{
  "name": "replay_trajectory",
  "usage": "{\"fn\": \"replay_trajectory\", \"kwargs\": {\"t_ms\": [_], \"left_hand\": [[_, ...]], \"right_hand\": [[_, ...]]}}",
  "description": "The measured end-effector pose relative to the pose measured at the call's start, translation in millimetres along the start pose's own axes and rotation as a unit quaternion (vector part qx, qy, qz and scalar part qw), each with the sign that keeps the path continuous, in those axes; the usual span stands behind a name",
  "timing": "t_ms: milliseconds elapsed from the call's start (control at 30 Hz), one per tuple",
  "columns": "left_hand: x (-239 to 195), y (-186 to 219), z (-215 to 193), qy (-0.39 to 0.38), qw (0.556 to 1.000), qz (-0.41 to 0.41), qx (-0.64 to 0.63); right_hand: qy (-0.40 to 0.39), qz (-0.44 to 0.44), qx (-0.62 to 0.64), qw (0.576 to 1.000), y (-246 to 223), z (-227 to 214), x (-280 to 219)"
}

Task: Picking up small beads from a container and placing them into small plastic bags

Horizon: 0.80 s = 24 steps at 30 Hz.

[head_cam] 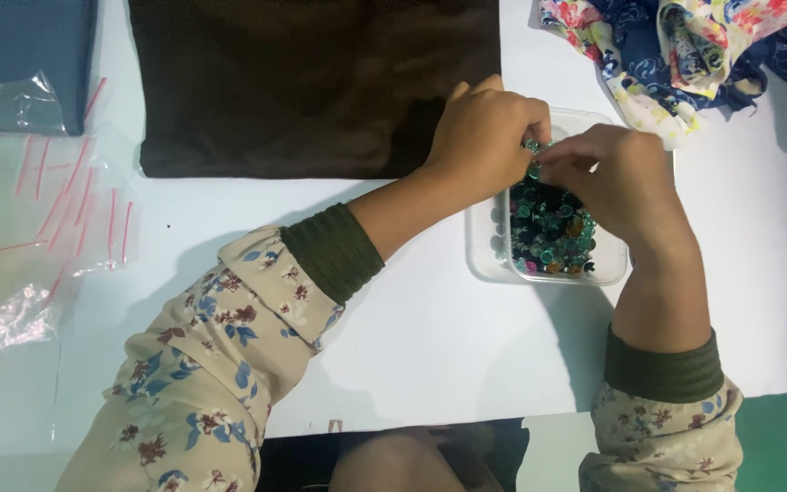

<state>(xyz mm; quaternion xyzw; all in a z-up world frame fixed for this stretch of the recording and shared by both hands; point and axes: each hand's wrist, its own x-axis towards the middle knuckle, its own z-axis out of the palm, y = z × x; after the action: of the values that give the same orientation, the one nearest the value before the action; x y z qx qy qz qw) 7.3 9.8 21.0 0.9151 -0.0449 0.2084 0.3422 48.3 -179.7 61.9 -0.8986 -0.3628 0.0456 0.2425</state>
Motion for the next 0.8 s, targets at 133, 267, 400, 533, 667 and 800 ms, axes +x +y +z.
{"fn": "replay_trajectory", "kwargs": {"t_ms": [133,267,400,533,667,800], "left_hand": [[-4.2,0.4,4.6,0.010,1.000,0.016,0.016],[-10.9,1.2,-0.9,0.055,0.995,0.067,0.046],[-30.8,2.6,-23.2,0.078,0.993,0.082,0.036],[-49.8,2.2,-39.5,0.103,0.989,0.103,0.004],[-52.6,0.6,-27.1,0.083,0.991,0.103,-0.032],[-51.9,3.3,-18.6,0.056,0.995,0.071,-0.038]], "right_hand": [[-0.008,-0.053,-0.054,0.997,-0.4,4.9,0.5],[-0.016,-0.030,-0.073,0.997,5.3,7.6,4.8],[-0.024,-0.025,-0.036,0.999,-18.8,0.1,0.3],[-0.024,0.004,-0.032,0.999,-21.6,6.1,1.0],[-0.005,0.011,-0.062,0.998,-17.4,14.2,4.8],[0.027,-0.068,-0.065,0.995,-3.6,26.4,4.2]]}}
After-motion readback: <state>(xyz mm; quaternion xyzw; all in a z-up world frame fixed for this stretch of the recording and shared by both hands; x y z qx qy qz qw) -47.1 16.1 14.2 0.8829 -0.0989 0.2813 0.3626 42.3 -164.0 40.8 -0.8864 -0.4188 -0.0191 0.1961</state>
